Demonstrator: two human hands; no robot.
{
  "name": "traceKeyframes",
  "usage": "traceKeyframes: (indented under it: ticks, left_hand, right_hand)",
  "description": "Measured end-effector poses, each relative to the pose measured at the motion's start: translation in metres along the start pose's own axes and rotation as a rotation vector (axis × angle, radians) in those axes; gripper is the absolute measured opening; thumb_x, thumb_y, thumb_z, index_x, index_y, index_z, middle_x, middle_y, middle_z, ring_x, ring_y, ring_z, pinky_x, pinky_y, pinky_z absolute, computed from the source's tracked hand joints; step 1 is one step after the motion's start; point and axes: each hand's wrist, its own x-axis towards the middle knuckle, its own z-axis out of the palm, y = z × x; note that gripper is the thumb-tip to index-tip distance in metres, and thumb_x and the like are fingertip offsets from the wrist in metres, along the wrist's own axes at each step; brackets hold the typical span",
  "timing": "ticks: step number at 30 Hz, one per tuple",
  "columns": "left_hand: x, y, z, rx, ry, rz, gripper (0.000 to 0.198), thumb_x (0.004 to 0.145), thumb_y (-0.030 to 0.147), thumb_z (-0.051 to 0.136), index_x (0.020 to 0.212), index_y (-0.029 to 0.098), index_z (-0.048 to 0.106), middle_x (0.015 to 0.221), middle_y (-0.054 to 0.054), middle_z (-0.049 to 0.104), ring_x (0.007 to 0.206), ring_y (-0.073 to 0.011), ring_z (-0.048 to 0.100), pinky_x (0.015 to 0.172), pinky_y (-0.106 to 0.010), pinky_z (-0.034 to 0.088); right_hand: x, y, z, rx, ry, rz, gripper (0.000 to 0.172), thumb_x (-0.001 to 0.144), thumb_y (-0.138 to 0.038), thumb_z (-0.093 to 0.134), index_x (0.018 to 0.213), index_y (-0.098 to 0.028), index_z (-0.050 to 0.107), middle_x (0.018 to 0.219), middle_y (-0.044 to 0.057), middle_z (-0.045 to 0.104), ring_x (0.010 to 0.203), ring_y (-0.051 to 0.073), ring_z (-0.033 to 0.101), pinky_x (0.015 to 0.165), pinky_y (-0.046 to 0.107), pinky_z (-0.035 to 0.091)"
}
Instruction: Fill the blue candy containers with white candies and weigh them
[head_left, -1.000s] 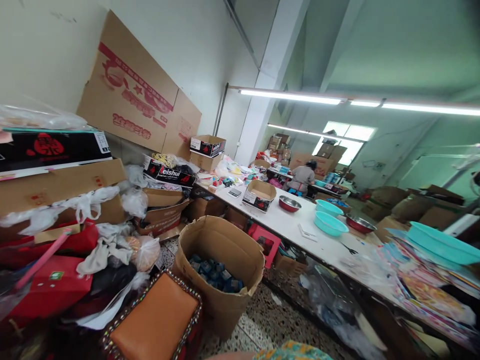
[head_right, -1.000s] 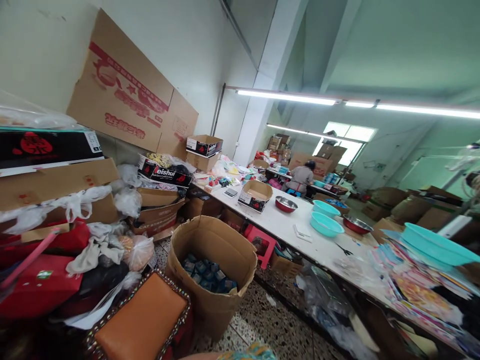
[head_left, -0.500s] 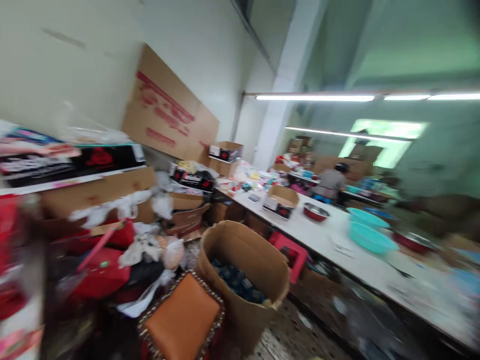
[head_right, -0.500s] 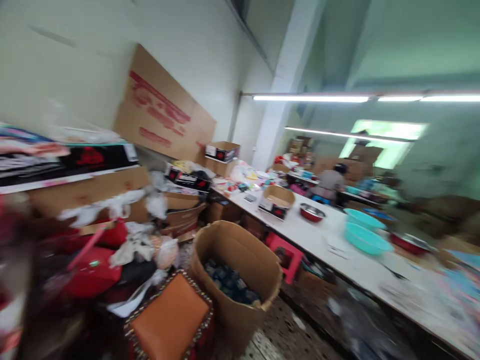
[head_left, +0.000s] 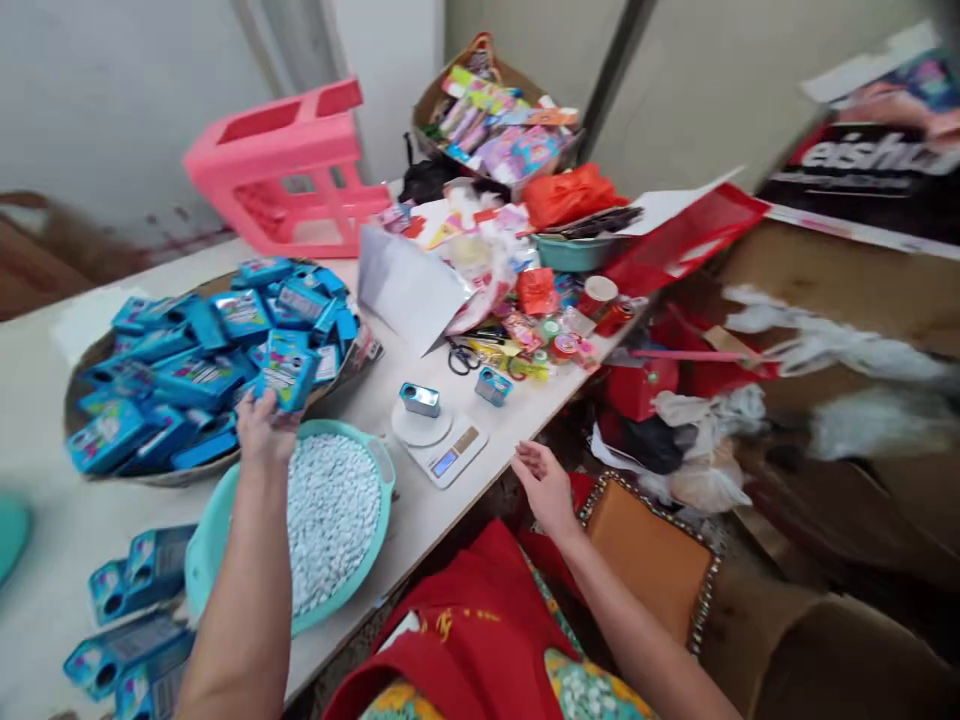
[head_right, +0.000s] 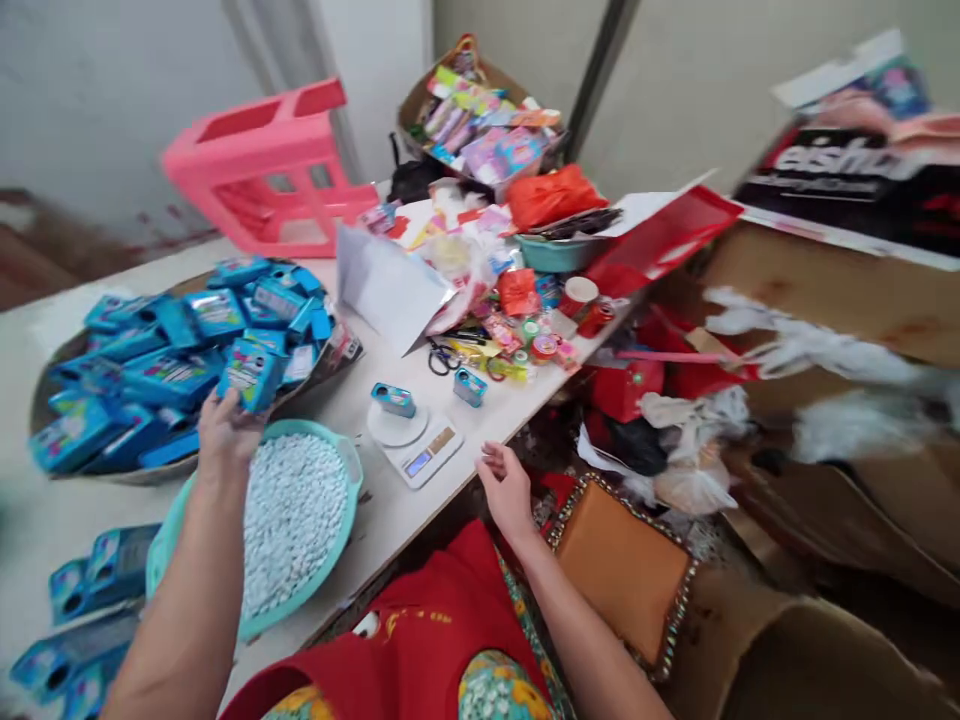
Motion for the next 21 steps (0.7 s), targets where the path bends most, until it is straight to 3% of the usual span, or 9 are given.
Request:
traceKeyframes:
  ticks: [1, 3, 6, 8, 11, 14, 16, 19, 21]
  left_hand:
    - [-0.013, -0.008, -0.009, -0.103, 0.02, -0.053, 0.041, 0.085, 0.033, 0.059, 0.12, 0.022, 0.043, 0.111, 0.001, 0.058, 0.086, -0.0107, 0.056, 0.074, -0.027, 0.05]
    - [-0.048, -0.022, -0.008, -0.25, -0.047, -0.152, 0.051, 0.072, 0.033, 0.072, 0.115, 0.024, 0.046, 0.104, 0.003, 0.061, 0.083, -0.0105, 0.059, 0.072, -0.024, 0.049]
    - [-0.117, -0.035, 0.009, -0.232, -0.27, -0.383, 0.057, 0.063, 0.034, 0.078, 0.111, 0.025, 0.049, 0.094, 0.0, 0.064, 0.074, -0.0136, 0.062, 0.067, -0.024, 0.05]
    - [-0.161, -0.04, 0.015, -0.196, -0.397, -0.555, 0.056, 0.064, 0.034, 0.077, 0.111, 0.025, 0.049, 0.092, -0.001, 0.065, 0.074, -0.0161, 0.063, 0.066, -0.026, 0.05]
    - [-0.2, -0.048, 0.005, -0.12, -0.448, -0.638, 0.051, 0.069, 0.037, 0.073, 0.111, 0.026, 0.047, 0.093, -0.002, 0.065, 0.078, -0.018, 0.063, 0.068, -0.029, 0.05]
    - [-0.196, -0.058, -0.022, 0.176, -0.469, -0.477, 0.038, 0.076, 0.044, 0.065, 0.106, 0.024, 0.053, 0.093, -0.004, 0.064, 0.081, -0.0193, 0.062, 0.072, -0.031, 0.049]
    - [-0.175, -0.068, -0.043, 0.487, -0.352, -0.236, 0.032, 0.08, 0.047, 0.058, 0.101, 0.022, 0.058, 0.096, -0.006, 0.063, 0.086, -0.0217, 0.06, 0.079, -0.034, 0.046]
    - [-0.134, -0.089, -0.069, 0.911, -0.105, 0.125, 0.035, 0.085, 0.047, 0.049, 0.105, 0.02, 0.059, 0.107, -0.011, 0.06, 0.105, -0.0281, 0.053, 0.094, -0.041, 0.038]
    - [-0.111, -0.103, -0.076, 1.112, -0.066, 0.234, 0.04, 0.087, 0.046, 0.045, 0.114, 0.018, 0.057, 0.118, -0.014, 0.054, 0.115, -0.0311, 0.045, 0.098, -0.045, 0.034]
  right_hand:
    - [-0.005, -0.007, 0.015, 0.017, -0.07, -0.006, 0.037, 0.078, -0.038, 0.063, 0.108, -0.016, 0.057, 0.105, 0.012, 0.065, 0.089, 0.019, 0.063, 0.086, 0.038, 0.05]
    - [-0.024, -0.019, 0.041, 0.067, -0.217, -0.023, 0.041, 0.078, -0.038, 0.064, 0.113, -0.017, 0.054, 0.108, 0.011, 0.063, 0.091, 0.018, 0.062, 0.085, 0.037, 0.05]
    - [-0.06, -0.031, 0.071, 0.15, -0.427, -0.049, 0.077, 0.064, -0.037, 0.078, 0.129, -0.021, 0.04, 0.124, 0.011, 0.057, 0.101, 0.02, 0.06, 0.087, 0.035, 0.05]
    - [-0.081, -0.034, 0.082, 0.214, -0.514, -0.016, 0.089, 0.059, -0.039, 0.081, 0.133, -0.022, 0.035, 0.127, 0.01, 0.056, 0.107, 0.021, 0.059, 0.09, 0.035, 0.05]
    - [-0.1, -0.035, 0.085, 0.238, -0.552, 0.099, 0.063, 0.07, -0.044, 0.071, 0.122, -0.019, 0.047, 0.11, 0.007, 0.065, 0.098, 0.02, 0.062, 0.087, 0.034, 0.051]
    - [-0.1, -0.032, 0.075, 0.146, -0.549, 0.155, 0.044, 0.072, -0.04, 0.07, 0.108, -0.018, 0.057, 0.098, 0.005, 0.068, 0.088, 0.019, 0.064, 0.083, 0.033, 0.052]
    - [-0.091, -0.026, 0.061, 0.078, -0.488, 0.146, 0.043, 0.072, -0.039, 0.071, 0.107, -0.018, 0.058, 0.097, 0.005, 0.068, 0.085, 0.019, 0.064, 0.081, 0.033, 0.052]
    - [-0.063, -0.008, 0.035, -0.068, -0.265, 0.088, 0.045, 0.071, -0.04, 0.07, 0.107, -0.017, 0.057, 0.095, 0.005, 0.069, 0.083, 0.019, 0.063, 0.08, 0.033, 0.05]
    - [-0.035, 0.01, 0.022, -0.196, -0.093, 0.024, 0.046, 0.072, -0.044, 0.068, 0.107, -0.017, 0.057, 0.095, 0.006, 0.068, 0.084, 0.02, 0.063, 0.081, 0.034, 0.049]
